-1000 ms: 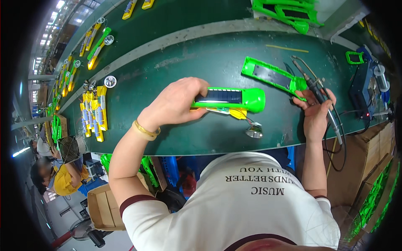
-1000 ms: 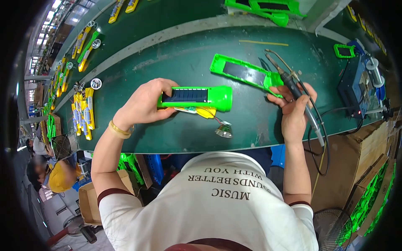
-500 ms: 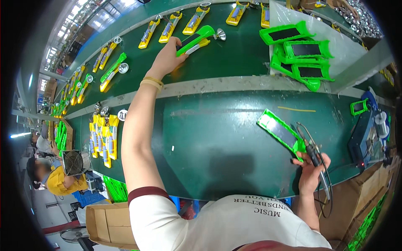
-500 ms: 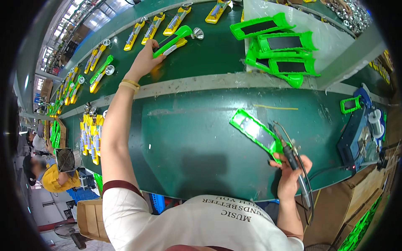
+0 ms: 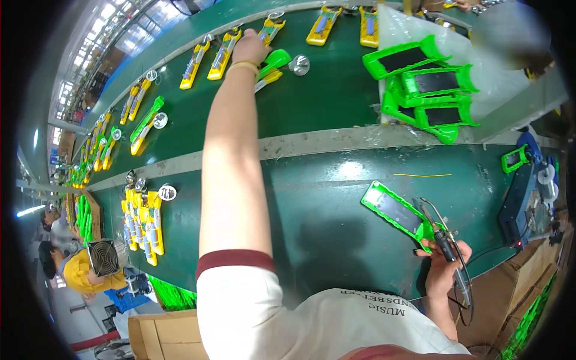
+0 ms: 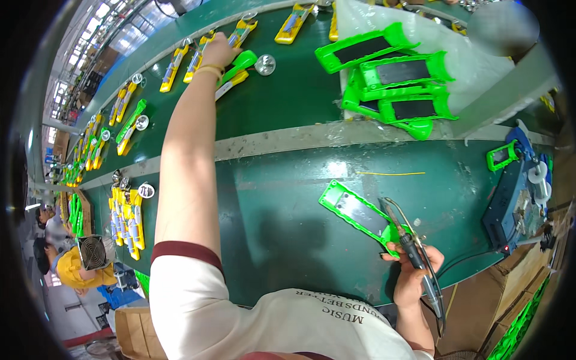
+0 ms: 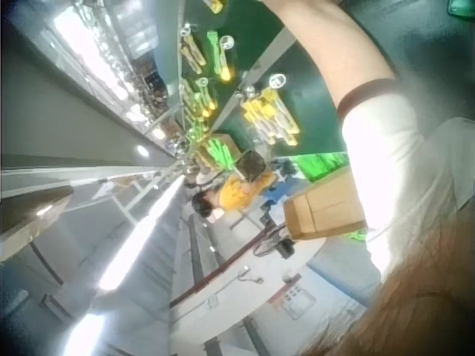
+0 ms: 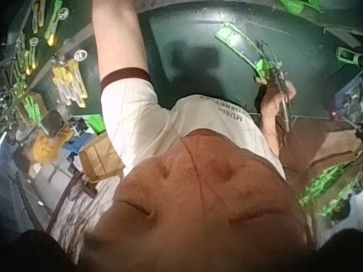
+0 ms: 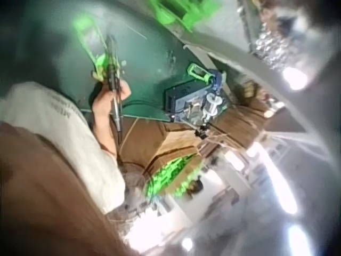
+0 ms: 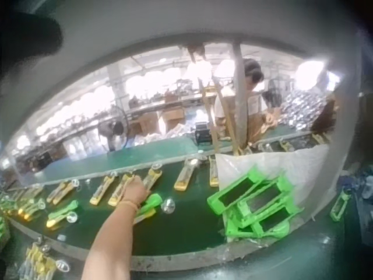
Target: The person solders wires to the internal circuit board of flashlight casings using a soldering iron, fits the components and solar panels into the housing by hand, closes the flashlights, and places the assembled flashlights onto the conveyor track.
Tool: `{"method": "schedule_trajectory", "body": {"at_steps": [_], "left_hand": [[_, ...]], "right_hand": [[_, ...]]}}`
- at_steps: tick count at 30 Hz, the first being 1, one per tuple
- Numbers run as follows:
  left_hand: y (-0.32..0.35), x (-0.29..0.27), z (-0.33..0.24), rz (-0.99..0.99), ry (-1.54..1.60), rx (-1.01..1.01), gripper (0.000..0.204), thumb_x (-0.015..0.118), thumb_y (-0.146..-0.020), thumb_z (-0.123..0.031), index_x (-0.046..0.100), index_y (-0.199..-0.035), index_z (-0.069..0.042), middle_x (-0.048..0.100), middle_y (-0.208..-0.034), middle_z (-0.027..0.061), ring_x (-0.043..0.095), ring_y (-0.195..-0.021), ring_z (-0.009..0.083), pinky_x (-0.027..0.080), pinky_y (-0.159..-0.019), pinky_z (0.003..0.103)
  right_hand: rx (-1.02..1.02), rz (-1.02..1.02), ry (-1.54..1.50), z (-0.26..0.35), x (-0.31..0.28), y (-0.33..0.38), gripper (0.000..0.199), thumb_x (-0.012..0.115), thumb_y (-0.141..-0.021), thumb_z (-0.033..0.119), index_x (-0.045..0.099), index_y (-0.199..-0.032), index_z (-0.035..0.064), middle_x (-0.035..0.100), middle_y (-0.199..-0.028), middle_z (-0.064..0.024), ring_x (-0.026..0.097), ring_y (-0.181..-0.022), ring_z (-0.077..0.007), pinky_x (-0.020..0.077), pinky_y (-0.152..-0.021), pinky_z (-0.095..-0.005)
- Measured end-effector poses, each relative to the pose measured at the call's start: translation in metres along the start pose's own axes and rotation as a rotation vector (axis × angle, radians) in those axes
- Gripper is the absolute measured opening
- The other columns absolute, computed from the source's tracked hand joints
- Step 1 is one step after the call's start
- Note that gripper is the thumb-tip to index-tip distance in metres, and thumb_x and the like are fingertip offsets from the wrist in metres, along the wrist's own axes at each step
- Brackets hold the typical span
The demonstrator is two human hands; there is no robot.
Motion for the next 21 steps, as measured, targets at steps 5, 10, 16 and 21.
{"method": "schedule_trajectory", "body": {"at_steps": [5, 10, 16, 21], "left_hand": [[0.066, -0.083, -0.003, -0.198, 0.419, 0.182, 0.065, 0.072, -0.069, -0.028, 0.039, -0.119, -0.001, 0.059, -0.098, 0.0181, 0.059, -0.091, 0.0321, 0.046, -0.080, 0.037], [0.248, -0.116, -0.064, 0.303, 0.528, 0.703, 0.058, 0.075, -0.067, -0.022, 0.050, -0.116, -0.004, 0.056, -0.111, 0.0120, 0.056, -0.097, 0.0230, 0.045, -0.084, 0.034], [0.408, -0.122, -0.105, 0.454, 0.344, 0.874, 0.069, 0.076, -0.062, -0.019, 0.043, -0.122, -0.003, 0.036, -0.131, 0.0193, 0.026, -0.128, 0.0385, 0.030, -0.102, 0.045], [0.437, -0.229, -0.148, 0.689, 1.153, 1.046, 0.089, 0.079, -0.061, -0.025, 0.031, -0.132, 0.000, 0.026, -0.137, 0.0249, 0.013, -0.132, 0.0412, 0.017, -0.105, 0.050]], "right_hand": [[-0.028, 0.094, 0.005, 0.003, 0.008, 0.001, 0.051, 0.044, -0.087, 0.049, 0.026, -0.111, 0.0075, 0.051, -0.107, -0.0176, 0.060, -0.088, -0.0301, 0.0531, -0.071, -0.0406], [-0.027, 0.153, -0.032, 0.004, 0.004, -0.001, 0.045, 0.041, -0.091, 0.043, 0.025, -0.114, 0.0071, 0.051, -0.105, -0.0163, 0.060, -0.090, -0.0299, 0.0519, -0.074, -0.0407], [0.032, 0.362, -0.067, -0.003, 0.039, 0.009, 0.040, 0.036, -0.093, 0.041, 0.027, -0.117, 0.0103, 0.055, -0.098, -0.0134, 0.060, -0.088, -0.0272, 0.0515, -0.070, -0.0364], [-0.087, 0.296, -0.070, 0.007, 0.034, 0.011, 0.034, 0.037, -0.094, 0.034, 0.030, -0.111, 0.0055, 0.055, -0.097, -0.0122, 0.058, -0.085, -0.0175, 0.0441, -0.063, -0.0246]]}}
Point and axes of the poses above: each hand's wrist, its own y-axis away from the middle knuckle, its own x-axis out of the palm, z = x × y, the point moved 7 cm from there along -y, towards the middle knuckle
